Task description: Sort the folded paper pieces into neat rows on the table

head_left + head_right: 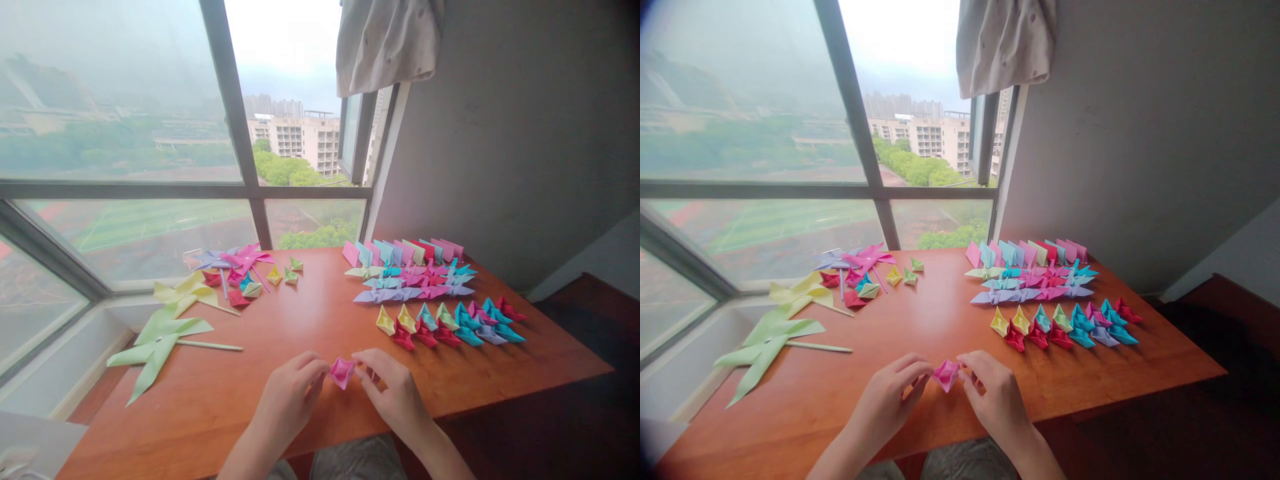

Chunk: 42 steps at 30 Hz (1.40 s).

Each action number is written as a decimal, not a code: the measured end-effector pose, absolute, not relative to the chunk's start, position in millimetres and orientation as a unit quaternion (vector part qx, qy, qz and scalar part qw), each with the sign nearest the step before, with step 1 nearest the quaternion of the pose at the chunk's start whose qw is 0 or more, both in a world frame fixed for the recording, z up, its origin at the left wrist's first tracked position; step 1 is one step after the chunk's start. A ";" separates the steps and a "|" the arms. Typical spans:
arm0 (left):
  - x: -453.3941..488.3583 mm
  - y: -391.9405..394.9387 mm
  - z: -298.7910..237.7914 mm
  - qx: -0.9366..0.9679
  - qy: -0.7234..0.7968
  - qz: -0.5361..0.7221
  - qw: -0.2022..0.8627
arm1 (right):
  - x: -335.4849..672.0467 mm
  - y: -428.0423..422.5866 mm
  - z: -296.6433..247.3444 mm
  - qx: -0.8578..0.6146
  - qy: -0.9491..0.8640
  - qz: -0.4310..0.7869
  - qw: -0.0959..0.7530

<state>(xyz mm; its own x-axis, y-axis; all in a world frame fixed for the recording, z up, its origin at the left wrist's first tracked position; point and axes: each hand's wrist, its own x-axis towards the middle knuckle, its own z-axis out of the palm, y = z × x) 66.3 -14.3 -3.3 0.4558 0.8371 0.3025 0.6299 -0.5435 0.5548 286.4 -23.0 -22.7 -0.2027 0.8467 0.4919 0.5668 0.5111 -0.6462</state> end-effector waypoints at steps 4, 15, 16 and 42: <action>67.5 -17.4 -7.6 0.837 0.436 0.273 0.186 | 286.1 -28.6 -21.5 -0.460 -0.765 0.170 0.417; 58.2 -18.5 -25.8 0.789 0.464 0.344 0.208 | 333.2 -38.7 -11.0 -0.493 -0.751 0.072 0.434; 57.6 -18.2 -26.2 0.793 0.458 0.341 0.211 | 349.4 -39.4 -7.2 -0.511 -0.736 0.038 0.442; 55.7 -15.9 -34.2 0.793 0.463 0.334 0.213 | 648.2 -8.4 -67.7 -0.781 -0.504 -0.153 0.337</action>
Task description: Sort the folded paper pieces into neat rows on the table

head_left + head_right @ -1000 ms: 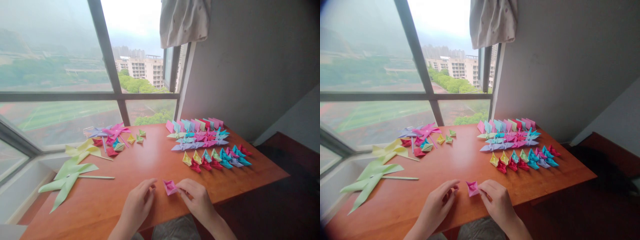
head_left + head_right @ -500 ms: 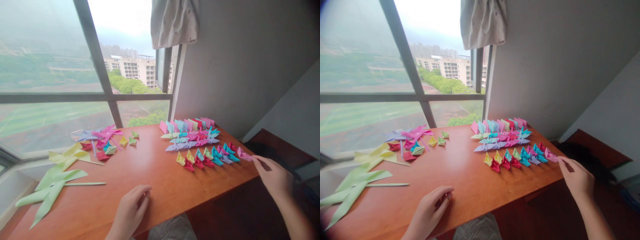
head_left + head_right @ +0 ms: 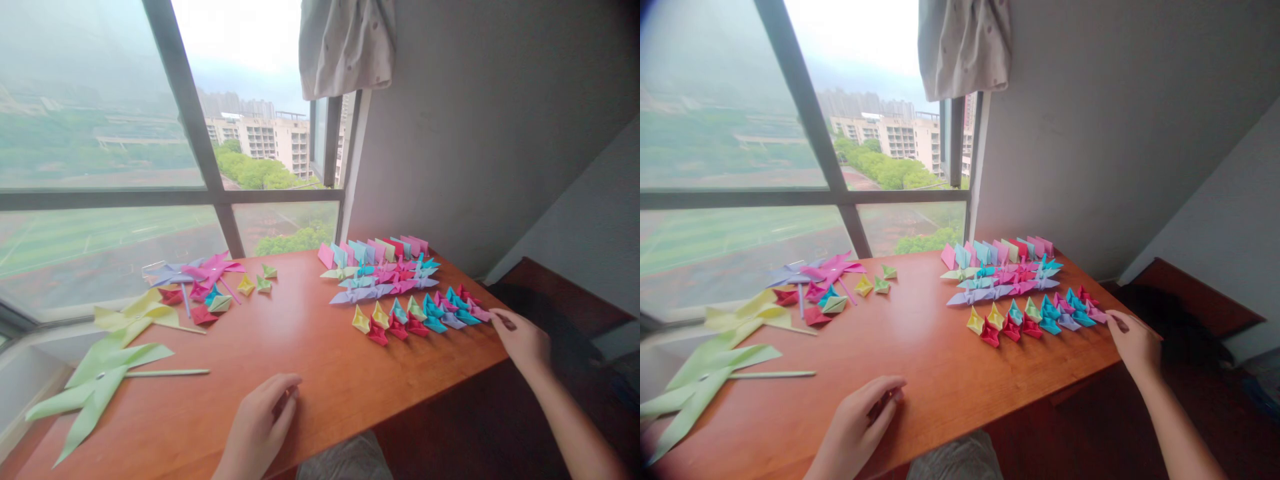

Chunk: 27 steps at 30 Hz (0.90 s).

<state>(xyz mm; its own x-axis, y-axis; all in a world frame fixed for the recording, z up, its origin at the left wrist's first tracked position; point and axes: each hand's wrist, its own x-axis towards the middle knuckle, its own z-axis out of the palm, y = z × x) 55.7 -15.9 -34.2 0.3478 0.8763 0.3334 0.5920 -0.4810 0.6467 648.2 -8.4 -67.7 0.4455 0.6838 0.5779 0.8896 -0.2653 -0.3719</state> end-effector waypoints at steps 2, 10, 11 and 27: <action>55.9 -16.0 -33.3 0.793 0.463 0.333 0.213 | 650.5 -5.2 -69.8 -0.789 -0.502 -0.137 0.325; 56.2 -15.7 -32.7 0.795 0.464 0.329 0.212 | 637.3 -7.0 -63.7 -0.779 -0.521 -0.155 0.312; 56.5 -15.7 -32.4 0.795 0.464 0.328 0.212 | 632.1 -7.9 -59.7 -0.776 -0.515 -0.171 0.320; 46.2 2.6 -4.9 0.773 0.518 0.310 0.195 | 355.3 -1.8 -16.9 -0.545 -0.690 -0.021 0.476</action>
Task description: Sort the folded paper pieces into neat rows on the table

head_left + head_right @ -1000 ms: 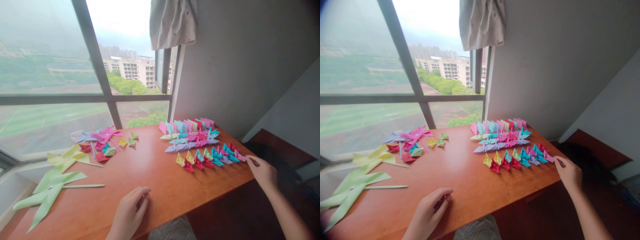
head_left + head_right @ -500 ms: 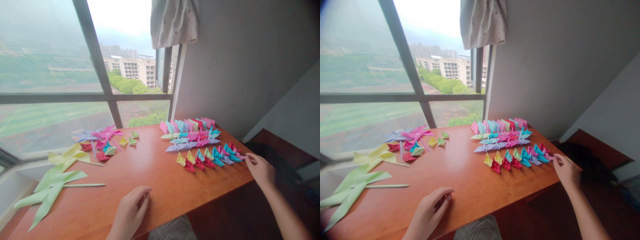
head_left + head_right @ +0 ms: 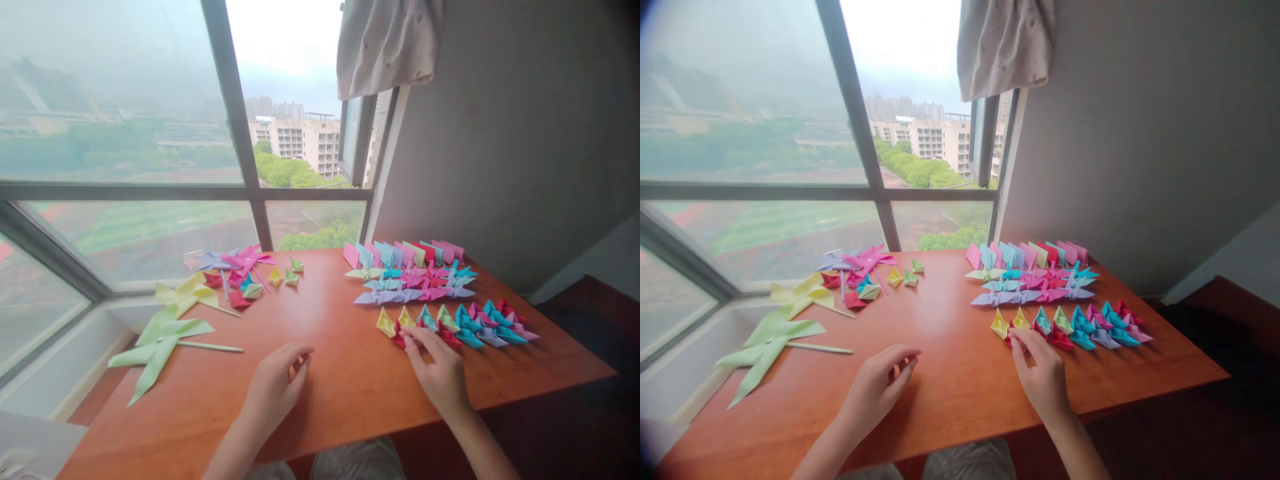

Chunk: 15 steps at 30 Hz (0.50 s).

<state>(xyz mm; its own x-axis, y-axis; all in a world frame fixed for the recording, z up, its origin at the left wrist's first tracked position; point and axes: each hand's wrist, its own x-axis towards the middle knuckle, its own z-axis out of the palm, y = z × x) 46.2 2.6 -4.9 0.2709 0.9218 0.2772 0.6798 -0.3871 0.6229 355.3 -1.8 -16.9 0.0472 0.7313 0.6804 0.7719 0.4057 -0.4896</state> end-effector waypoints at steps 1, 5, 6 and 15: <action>38.1 10.3 -0.4 0.768 0.534 0.308 0.172 | 338.3 -1.9 -19.5 -0.527 -0.701 0.007 0.480; -5.0 46.1 16.6 0.725 0.643 0.247 0.029 | 297.8 -3.0 -31.6 -0.470 -0.744 0.065 0.471; -15.7 54.4 19.8 0.709 0.671 0.217 -0.016 | 294.0 -3.6 -34.1 -0.461 -0.753 0.067 0.465; -54.7 92.4 26.7 0.691 0.703 0.134 -0.098 | 291.5 -8.5 -39.9 -0.427 -0.802 0.000 0.417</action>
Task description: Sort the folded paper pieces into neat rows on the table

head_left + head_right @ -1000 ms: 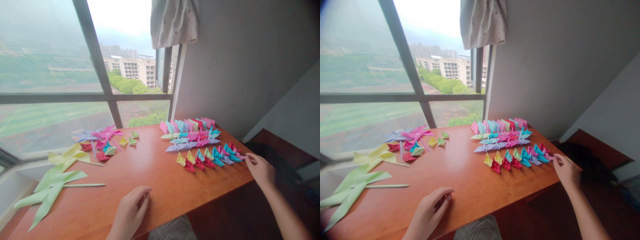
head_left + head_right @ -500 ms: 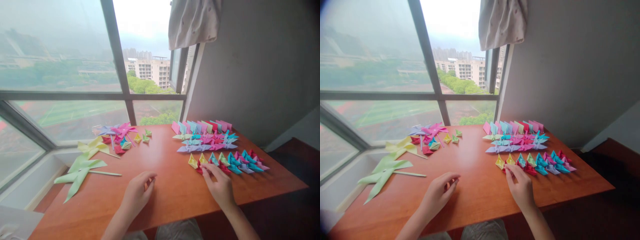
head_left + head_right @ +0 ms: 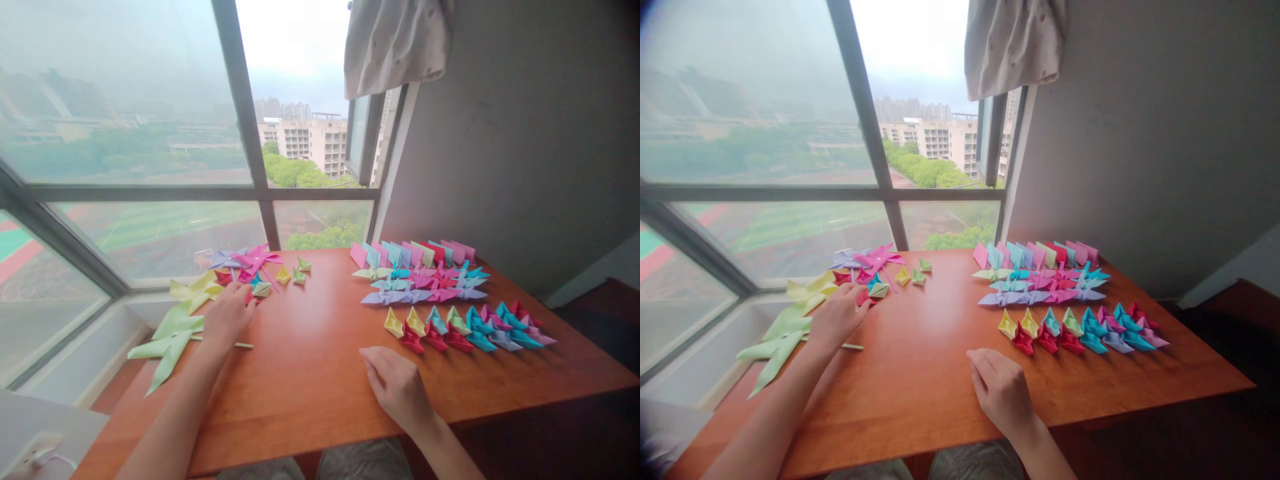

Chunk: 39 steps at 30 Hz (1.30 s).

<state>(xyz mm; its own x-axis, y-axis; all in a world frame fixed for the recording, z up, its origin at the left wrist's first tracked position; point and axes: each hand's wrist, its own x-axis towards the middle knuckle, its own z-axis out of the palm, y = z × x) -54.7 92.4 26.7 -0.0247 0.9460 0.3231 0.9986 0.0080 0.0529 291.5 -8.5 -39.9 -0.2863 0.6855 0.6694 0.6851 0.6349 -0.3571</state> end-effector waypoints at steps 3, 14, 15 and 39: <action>-56.5 99.2 24.0 -0.700 -0.698 -0.113 0.100 | 290.6 -8.1 -38.4 -0.425 -0.813 -0.016 0.397; -62.8 94.1 31.2 -0.691 -0.704 -0.131 0.102 | 291.7 -3.3 -36.4 -0.431 -0.803 -0.005 0.412; -62.5 91.1 33.8 -0.687 -0.703 -0.161 0.088 | 291.8 -3.3 -37.2 -0.431 -0.803 -0.004 0.411; 64.9 -15.0 -3.0 -0.599 -0.454 -0.389 -0.533 | 278.0 -49.8 -19.7 -0.501 -0.702 0.159 0.480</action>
<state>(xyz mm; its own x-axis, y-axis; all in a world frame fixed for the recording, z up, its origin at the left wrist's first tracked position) 64.9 -15.0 -3.0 0.2865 0.9579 -0.0176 0.1296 -0.0205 0.9914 278.0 -49.8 -19.7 -0.0377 0.8561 0.5154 0.5504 0.4483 -0.7044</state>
